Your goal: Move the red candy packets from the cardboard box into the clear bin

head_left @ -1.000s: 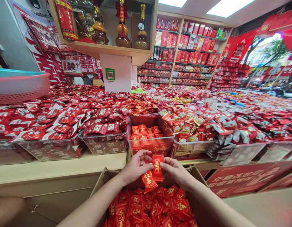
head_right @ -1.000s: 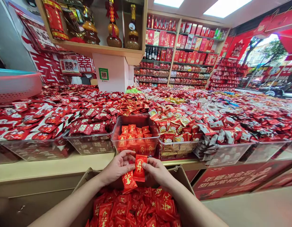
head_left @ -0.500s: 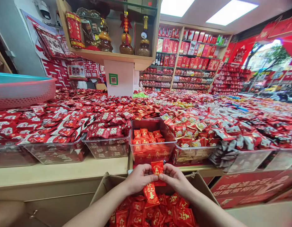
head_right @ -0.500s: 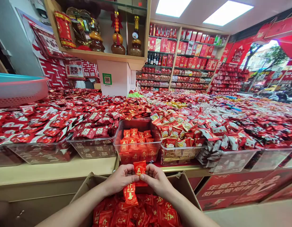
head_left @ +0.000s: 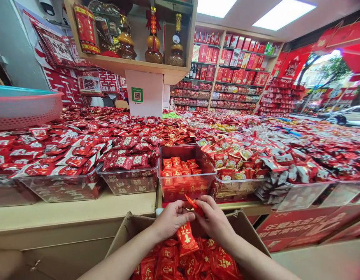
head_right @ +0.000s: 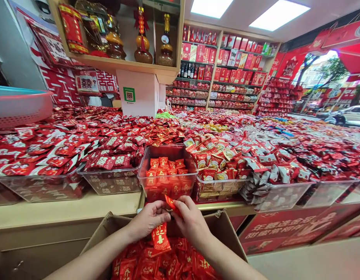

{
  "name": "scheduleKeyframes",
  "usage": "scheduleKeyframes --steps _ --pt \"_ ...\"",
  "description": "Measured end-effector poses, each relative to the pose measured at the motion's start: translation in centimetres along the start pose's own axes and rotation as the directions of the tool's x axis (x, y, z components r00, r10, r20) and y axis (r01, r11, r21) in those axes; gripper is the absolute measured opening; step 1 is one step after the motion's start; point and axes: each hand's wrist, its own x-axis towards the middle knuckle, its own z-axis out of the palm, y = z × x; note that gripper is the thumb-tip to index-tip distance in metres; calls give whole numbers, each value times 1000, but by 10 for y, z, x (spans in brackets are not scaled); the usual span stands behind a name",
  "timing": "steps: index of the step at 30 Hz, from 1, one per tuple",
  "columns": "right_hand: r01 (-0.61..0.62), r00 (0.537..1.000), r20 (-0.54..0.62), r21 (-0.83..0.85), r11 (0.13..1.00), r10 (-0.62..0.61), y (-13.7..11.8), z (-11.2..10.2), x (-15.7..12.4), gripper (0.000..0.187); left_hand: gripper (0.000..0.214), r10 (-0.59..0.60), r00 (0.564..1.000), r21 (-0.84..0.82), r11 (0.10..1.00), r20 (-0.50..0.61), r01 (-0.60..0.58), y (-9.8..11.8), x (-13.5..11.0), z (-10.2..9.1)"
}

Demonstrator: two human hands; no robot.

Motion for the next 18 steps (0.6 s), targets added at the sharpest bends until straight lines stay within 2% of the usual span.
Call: scheduleKeyframes --steps 3,7,9,11,14,18 --pt "36 997 64 -21 999 -35 -4 1 -2 31 38 -6 999 -28 1000 -34 5 1 0 0" --pt "43 989 140 20 999 -45 -12 -2 -3 37 33 -20 995 72 997 -100 27 -1 3 -2" --pt "-16 990 141 76 997 5 -15 -2 -3 35 32 -35 990 109 993 -136 50 -3 4 -5" --pt "-135 987 104 156 979 119 -13 -2 -3 35 33 -45 988 124 990 -148 63 -4 6 -8" --pt "-323 946 131 358 876 295 -6 1 -3 43 33 -47 990 114 992 -129 62 -4 6 -10" --pt "-445 894 268 617 649 358 2 1 -1 44 33 -63 992 59 996 -110 70 0 5 -7"
